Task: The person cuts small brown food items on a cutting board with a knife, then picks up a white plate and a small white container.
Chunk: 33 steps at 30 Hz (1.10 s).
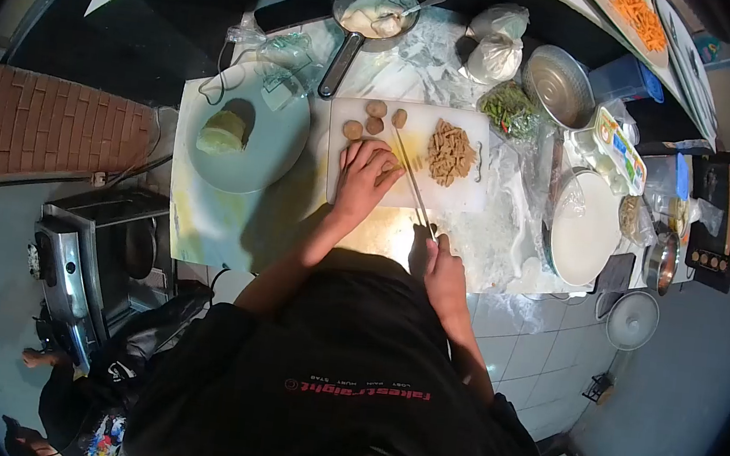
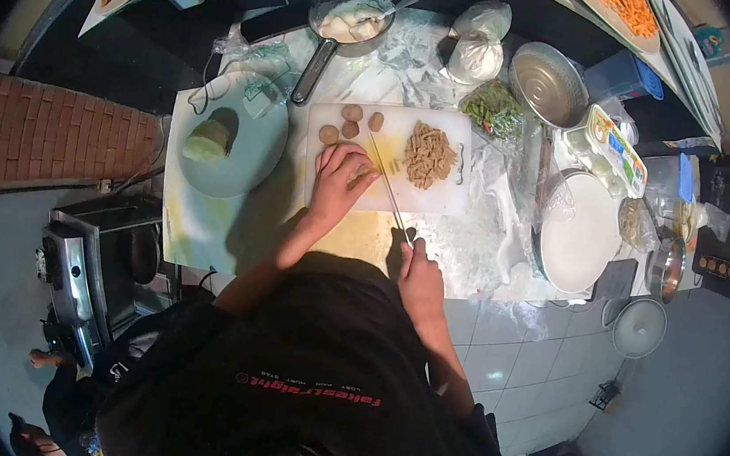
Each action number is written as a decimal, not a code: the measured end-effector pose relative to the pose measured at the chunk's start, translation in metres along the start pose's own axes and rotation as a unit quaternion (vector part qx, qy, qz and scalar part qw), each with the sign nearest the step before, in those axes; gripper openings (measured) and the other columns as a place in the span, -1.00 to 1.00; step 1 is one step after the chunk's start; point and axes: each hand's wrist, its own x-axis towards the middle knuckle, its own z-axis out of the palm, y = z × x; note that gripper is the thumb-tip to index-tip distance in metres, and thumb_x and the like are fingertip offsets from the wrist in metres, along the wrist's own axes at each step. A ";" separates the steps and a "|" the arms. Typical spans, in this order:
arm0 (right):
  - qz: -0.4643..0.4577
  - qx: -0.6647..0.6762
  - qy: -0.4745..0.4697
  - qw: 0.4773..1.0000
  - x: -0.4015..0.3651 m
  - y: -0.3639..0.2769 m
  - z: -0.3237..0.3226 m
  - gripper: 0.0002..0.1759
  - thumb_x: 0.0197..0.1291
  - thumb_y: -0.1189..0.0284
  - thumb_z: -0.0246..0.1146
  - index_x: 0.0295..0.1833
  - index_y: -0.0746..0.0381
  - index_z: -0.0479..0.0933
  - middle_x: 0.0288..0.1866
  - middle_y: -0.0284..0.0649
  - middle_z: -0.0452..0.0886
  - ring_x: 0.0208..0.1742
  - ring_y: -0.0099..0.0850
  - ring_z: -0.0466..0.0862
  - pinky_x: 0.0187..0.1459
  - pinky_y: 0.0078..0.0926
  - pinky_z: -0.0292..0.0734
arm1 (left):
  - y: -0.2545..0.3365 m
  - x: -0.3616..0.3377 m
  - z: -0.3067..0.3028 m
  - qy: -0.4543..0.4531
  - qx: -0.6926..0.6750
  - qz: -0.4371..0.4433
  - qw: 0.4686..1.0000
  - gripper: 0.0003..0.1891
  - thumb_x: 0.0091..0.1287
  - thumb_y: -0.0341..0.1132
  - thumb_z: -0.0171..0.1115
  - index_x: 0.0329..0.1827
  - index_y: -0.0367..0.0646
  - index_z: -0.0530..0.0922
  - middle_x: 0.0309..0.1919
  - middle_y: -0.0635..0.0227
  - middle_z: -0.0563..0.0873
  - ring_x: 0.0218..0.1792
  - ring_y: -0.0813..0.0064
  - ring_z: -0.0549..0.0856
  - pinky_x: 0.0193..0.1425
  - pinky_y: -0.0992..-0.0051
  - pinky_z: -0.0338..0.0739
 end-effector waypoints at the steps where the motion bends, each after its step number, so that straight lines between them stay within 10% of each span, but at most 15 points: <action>1: -0.002 -0.002 -0.003 1.000 0.000 0.000 -0.002 -0.56 0.66 0.08 -0.04 0.17 0.27 0.42 -0.45 0.32 0.64 -0.31 0.38 0.67 -0.30 0.29 0.58 | 0.003 0.000 -0.001 0.011 0.011 0.004 1.000 -0.69 0.26 -0.21 0.51 0.00 -0.04 0.65 0.08 0.36 0.63 0.18 0.25 0.54 0.31 0.21 0.32; 33: 0.001 0.108 -0.001 0.994 -0.002 0.003 -0.009 -0.44 0.67 0.07 -0.08 0.20 0.39 0.52 -0.31 0.33 0.68 -0.13 0.39 0.66 -0.14 0.24 0.55 | -0.012 -0.006 -0.007 0.037 0.033 0.053 0.997 -0.72 0.21 -0.35 0.49 -0.01 -0.03 0.72 0.08 0.38 0.64 0.17 0.24 0.56 0.31 0.23 0.37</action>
